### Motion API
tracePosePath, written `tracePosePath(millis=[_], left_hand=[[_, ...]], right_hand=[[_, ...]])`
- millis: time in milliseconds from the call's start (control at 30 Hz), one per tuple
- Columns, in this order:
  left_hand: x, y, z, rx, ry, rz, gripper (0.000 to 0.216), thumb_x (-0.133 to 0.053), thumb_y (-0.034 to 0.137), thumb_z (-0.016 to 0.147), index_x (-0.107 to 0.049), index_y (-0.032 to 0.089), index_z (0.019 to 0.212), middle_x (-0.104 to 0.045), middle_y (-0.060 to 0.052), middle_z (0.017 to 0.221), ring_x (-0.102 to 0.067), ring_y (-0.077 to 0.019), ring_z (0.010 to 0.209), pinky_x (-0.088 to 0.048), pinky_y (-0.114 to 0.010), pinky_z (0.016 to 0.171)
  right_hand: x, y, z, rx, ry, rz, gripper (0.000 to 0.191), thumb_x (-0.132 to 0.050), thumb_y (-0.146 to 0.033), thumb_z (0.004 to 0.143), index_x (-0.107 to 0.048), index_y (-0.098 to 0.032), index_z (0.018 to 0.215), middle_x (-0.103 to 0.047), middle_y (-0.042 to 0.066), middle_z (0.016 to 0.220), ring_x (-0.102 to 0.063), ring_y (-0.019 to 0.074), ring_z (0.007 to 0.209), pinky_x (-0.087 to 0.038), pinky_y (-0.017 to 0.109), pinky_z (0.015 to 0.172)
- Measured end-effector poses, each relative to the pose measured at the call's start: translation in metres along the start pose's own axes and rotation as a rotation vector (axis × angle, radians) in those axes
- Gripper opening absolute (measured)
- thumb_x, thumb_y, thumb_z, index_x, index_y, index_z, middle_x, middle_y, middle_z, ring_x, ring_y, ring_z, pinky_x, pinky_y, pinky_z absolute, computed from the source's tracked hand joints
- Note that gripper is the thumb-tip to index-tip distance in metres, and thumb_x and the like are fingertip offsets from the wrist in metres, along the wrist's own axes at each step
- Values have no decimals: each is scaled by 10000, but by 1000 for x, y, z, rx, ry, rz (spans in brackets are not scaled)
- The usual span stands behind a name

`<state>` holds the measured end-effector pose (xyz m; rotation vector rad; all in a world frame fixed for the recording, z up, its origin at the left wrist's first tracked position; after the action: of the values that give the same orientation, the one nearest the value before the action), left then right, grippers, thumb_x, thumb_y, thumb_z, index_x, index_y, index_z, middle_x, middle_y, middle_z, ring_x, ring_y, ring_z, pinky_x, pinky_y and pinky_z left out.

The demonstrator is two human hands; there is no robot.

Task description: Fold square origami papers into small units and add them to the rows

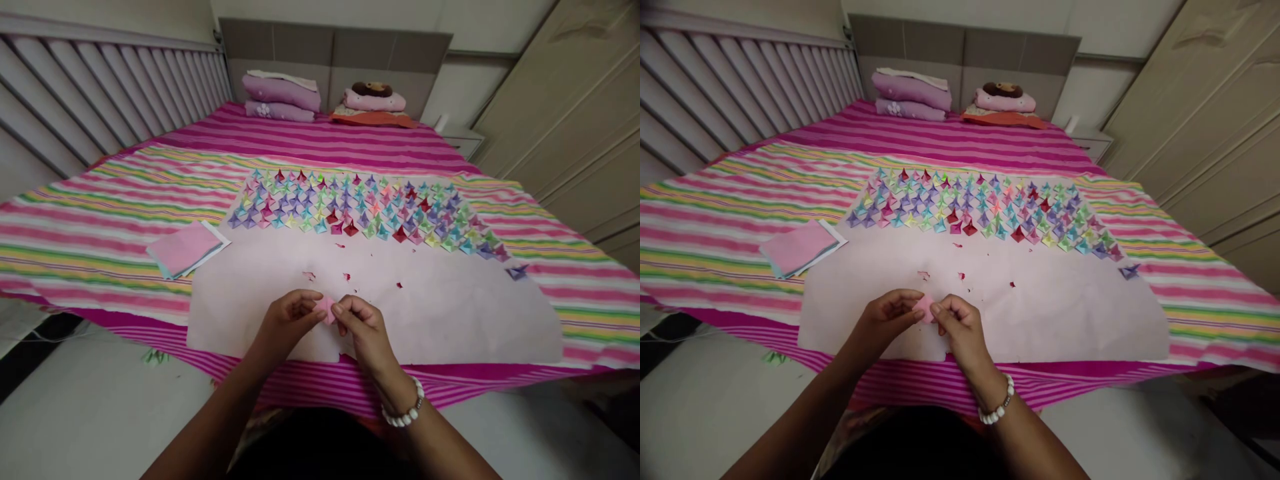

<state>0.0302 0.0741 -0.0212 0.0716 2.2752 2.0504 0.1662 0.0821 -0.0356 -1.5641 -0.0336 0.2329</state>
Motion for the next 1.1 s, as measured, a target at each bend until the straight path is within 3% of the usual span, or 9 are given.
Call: tracePosePath(millis=[100,200,300,400,567,900,1100], left_hand=[[4,5,-3,-76,47,19,238,-754,235,692,-593,184,860,-632,32,707,-604,-123,693,-465,-249,664],[1,9,-4,-114,3,40,174,-717,233,740,-558,180,790,-595,39,681,-563,-100,659,-437,-225,632],[0,7,-3,-95,-29,16,168,-700,244,762,-548,179,789,-572,37,689,-538,-94,654,-419,-222,619],[0,5,-3,-84,-52,26,171,-691,259,776,-543,178,801,-563,29,720,-533,-97,667,-418,-232,630],[-7,8,-2,-106,-134,8,145,-672,252,797,-552,179,832,-569,20,776,-543,-99,712,-424,-231,654],[-17,2,-2,-30,-255,-144,136,-665,252,814,-572,171,871,-646,-7,789,-626,-132,740,-475,-277,704],[-16,6,-2,-20,-174,-200,134,-713,246,760,-612,159,773,-655,7,714,-620,-117,689,-487,-262,685]], right_hand=[[1,0,-1,-1,11,17,274,-674,-352,817,-594,-174,624,-497,-55,494,-405,82,485,-315,233,517],[0,-1,-1,-6,5,46,231,-695,-347,803,-625,-173,668,-540,-49,493,-453,79,476,-345,222,508],[-2,-4,-1,5,11,127,156,-738,-315,762,-669,-189,821,-629,-38,597,-534,83,484,-411,218,510],[-4,-8,-1,38,-12,180,217,-770,-272,723,-678,-209,909,-687,-23,705,-600,96,510,-478,233,535],[-3,-9,-1,51,-53,144,161,-751,-243,751,-680,-198,888,-687,-21,569,-636,115,516,-495,229,557],[-19,-6,-2,-59,-181,237,187,-773,-248,719,-648,-188,843,-725,6,672,-660,121,564,-526,239,582],[-16,-7,0,-29,-139,235,98,-751,-218,740,-689,-181,806,-717,7,650,-637,115,539,-513,241,575]])
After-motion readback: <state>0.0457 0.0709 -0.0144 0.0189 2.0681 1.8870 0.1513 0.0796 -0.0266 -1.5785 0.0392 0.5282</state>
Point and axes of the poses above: each hand's wrist, its own z-axis towards the middle knuckle, its own x-axis out of the back of the hand, y = z × x, the point moved 10 cm from there along z, towards the middle knuckle
